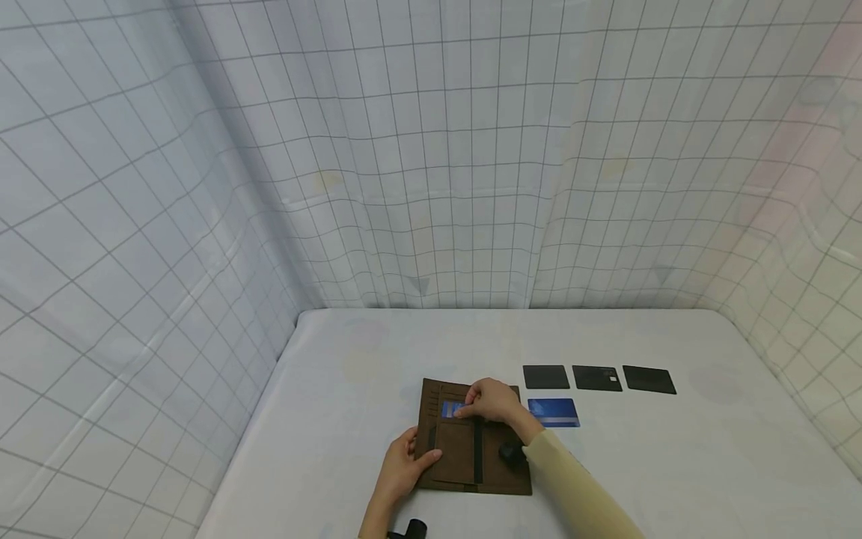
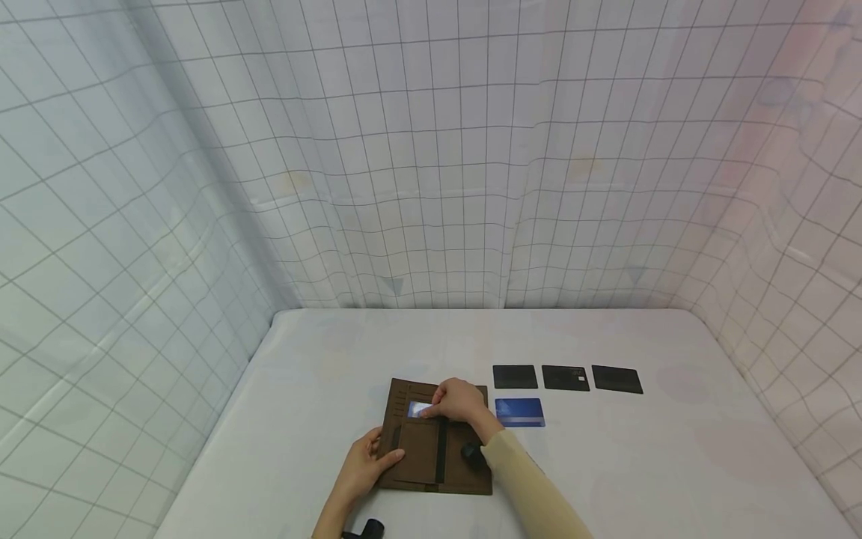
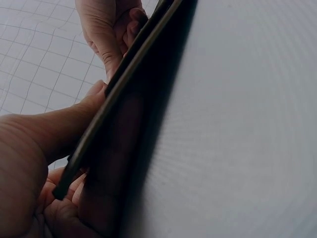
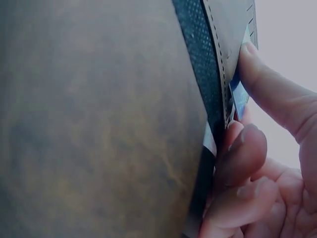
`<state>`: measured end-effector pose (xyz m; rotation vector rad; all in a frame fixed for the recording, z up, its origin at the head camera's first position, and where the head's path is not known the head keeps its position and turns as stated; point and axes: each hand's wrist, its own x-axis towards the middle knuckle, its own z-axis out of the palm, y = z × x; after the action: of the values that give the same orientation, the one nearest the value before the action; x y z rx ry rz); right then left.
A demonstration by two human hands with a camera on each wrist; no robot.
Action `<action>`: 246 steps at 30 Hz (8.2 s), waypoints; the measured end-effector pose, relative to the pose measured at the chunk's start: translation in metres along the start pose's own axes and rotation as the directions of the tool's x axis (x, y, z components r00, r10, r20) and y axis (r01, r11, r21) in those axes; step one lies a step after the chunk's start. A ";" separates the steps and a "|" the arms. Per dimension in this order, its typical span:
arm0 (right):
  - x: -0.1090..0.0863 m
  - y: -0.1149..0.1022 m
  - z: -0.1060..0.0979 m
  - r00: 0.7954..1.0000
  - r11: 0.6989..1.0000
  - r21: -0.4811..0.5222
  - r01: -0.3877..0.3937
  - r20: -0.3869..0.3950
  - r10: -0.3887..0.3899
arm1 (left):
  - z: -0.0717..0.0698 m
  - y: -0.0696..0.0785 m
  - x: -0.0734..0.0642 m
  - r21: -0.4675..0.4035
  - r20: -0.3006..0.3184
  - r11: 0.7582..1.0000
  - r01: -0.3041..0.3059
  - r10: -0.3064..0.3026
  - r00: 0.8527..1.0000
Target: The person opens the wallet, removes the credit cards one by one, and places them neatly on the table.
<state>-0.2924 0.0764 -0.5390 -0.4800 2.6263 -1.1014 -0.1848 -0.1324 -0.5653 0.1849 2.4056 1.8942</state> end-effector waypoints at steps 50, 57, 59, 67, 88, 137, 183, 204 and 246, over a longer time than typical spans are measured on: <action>-0.003 -0.002 -0.002 0.998 0.985 0.172 -0.034 -0.048 0.043 | 0.001 0.046 -0.017 0.072 -0.037 0.997 -0.026 0.028 0.999; -0.003 -0.001 -0.001 0.996 0.982 0.183 -0.044 -0.065 0.057 | 0.001 0.037 -0.013 0.054 -0.029 0.998 -0.016 0.017 0.999; -0.002 -0.001 -0.001 0.996 0.983 0.177 -0.043 -0.072 0.057 | 0.001 0.026 -0.010 0.061 -0.033 0.998 -0.016 0.018 0.999; -0.001 -0.001 -0.002 0.994 0.984 0.172 -0.053 -0.088 0.068 | 0.002 -0.002 -0.001 0.058 -0.049 0.998 -0.005 0.008 0.999; 0.001 0.000 -0.002 0.988 0.985 0.160 -0.060 -0.130 0.081 | 0.002 0.036 -0.009 -0.017 -0.015 1.000 -0.022 0.021 1.000; 0.004 0.008 -0.010 0.985 0.966 0.253 -0.047 -0.147 0.087 | 0.002 0.038 -0.013 0.040 -0.034 0.999 -0.011 0.012 0.999; -0.039 0.047 -0.054 0.936 0.838 0.544 -0.044 -0.271 0.225 | 0.001 -0.003 0.003 0.028 -0.011 0.999 -0.025 0.025 1.000; -0.114 0.098 -0.116 0.827 0.823 0.556 -0.117 -0.405 0.391 | 0.000 -0.004 0.003 0.053 -0.013 0.999 -0.012 0.013 1.000; -0.160 0.144 -0.126 0.800 0.892 0.171 -0.419 -0.395 0.452 | -0.001 -0.004 0.003 -0.001 -0.009 1.000 -0.009 0.009 1.000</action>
<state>-0.2199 0.3152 -0.5411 0.4285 2.8174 -1.2404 -0.1882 -0.1334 -0.5687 0.1875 2.4137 1.9040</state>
